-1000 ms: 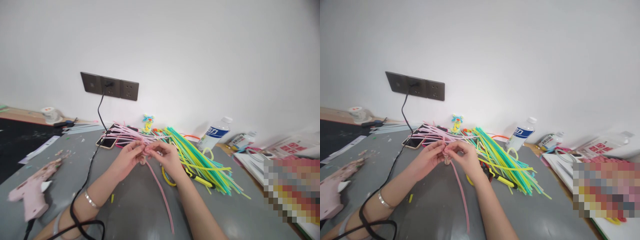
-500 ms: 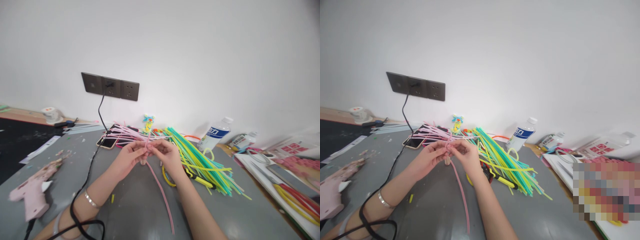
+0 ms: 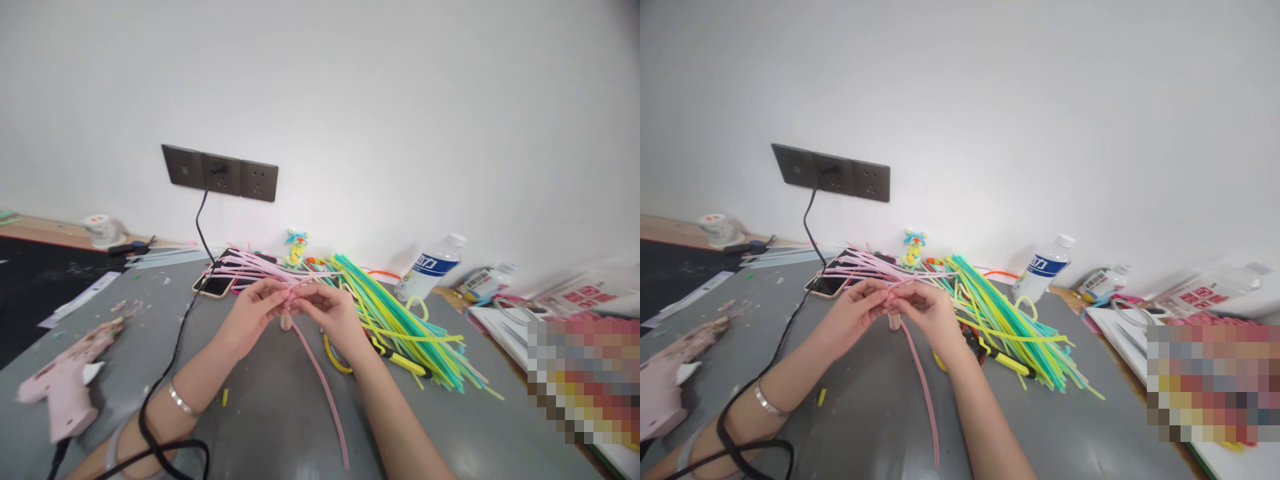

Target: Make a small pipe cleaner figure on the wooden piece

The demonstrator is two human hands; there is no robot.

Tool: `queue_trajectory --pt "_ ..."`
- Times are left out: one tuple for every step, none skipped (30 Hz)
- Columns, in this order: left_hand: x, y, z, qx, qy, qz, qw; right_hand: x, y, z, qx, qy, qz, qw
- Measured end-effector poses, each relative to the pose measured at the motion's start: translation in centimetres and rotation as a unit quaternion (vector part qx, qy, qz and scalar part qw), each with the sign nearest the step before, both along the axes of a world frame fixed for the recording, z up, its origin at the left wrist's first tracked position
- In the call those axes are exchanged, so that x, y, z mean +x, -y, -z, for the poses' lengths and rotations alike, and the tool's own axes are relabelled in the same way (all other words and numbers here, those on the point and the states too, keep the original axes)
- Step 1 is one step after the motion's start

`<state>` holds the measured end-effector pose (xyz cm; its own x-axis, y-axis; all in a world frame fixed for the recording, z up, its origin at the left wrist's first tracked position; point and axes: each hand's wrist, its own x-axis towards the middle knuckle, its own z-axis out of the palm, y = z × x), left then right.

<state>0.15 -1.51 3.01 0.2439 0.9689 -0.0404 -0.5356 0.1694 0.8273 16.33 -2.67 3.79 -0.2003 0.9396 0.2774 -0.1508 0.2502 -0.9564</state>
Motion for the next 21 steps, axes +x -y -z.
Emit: queue_trajectory --pt "0.04 0.05 -0.08 0.009 -0.016 -0.006 1.0 -0.02 -0.09 0.13 -0.004 -0.003 0.009 1.0" --pt "0.09 0.12 -0.18 0.02 -0.034 -0.013 0.999 -0.05 -0.17 0.25 -0.007 -0.004 0.019 1.0" --pt "0.14 0.19 -0.28 0.031 -0.05 -0.022 0.998 -0.07 -0.25 0.37 -0.008 -0.005 0.029 1.0" --pt "0.2 0.26 -0.38 0.038 -0.062 -0.029 0.997 -0.09 -0.31 0.46 -0.008 -0.003 0.038 0.999" --pt "0.25 0.33 -0.45 0.041 -0.068 -0.034 0.996 -0.11 -0.35 0.54 -0.006 -0.001 0.044 0.999" --pt "0.29 0.38 -0.5 0.04 -0.068 -0.036 0.996 -0.13 -0.37 0.6 -0.002 0.002 0.047 0.999" --pt "0.32 0.41 -0.51 0.037 -0.065 -0.031 0.997 -0.14 -0.37 0.65 0.003 0.006 0.047 0.999" --pt "0.33 0.42 -0.48 0.033 -0.062 -0.022 0.997 -0.15 -0.36 0.67 0.007 0.009 0.045 0.999" --pt "0.33 0.41 -0.42 0.031 -0.059 -0.008 0.998 -0.17 -0.33 0.69 0.011 0.012 0.044 0.999" --pt "0.32 0.4 -0.33 0.029 -0.056 0.01 0.998 -0.18 -0.3 0.68 0.013 0.013 0.043 0.999" --pt "0.3 0.37 -0.23 0.029 -0.052 0.029 0.998 -0.19 -0.27 0.65 0.012 0.011 0.041 0.999" --pt "0.27 0.34 -0.13 0.028 -0.048 0.045 0.997 -0.2 -0.24 0.59 0.009 0.008 0.04 0.999" --pt "0.25 0.32 -0.05 0.026 -0.044 0.057 0.997 -0.19 -0.23 0.52 0.005 0.004 0.037 0.999" --pt "0.22 0.31 0.02 0.025 -0.043 0.064 0.997 -0.17 -0.23 0.42 0.001 0.0 0.032 0.999" --pt "0.21 0.32 0.07 0.024 -0.045 0.068 0.996 -0.13 -0.26 0.3 -0.005 -0.002 0.027 1.0" --pt "0.2 0.33 0.1 0.026 -0.053 0.071 0.996 -0.07 -0.3 0.18 -0.01 -0.002 0.019 1.0" --pt "0.2 0.35 0.13 0.029 -0.065 0.074 0.995 0.0 -0.37 0.06 -0.015 -0.001 0.011 1.0" --pt "0.22 0.38 0.16 0.033 -0.08 0.078 0.993 0.08 -0.44 -0.04 -0.02 0.001 0.006 1.0" --pt "0.23 0.4 0.2 0.037 -0.095 0.082 0.991 0.15 -0.51 -0.12 -0.024 0.001 0.004 1.0" --pt "0.25 0.42 0.24 0.041 -0.109 0.087 0.989 0.21 -0.57 -0.18 -0.026 0.0 0.004 1.0" --pt "0.27 0.43 0.28 0.045 -0.12 0.091 0.988 0.24 -0.61 -0.21 -0.027 -0.002 0.008 1.0"
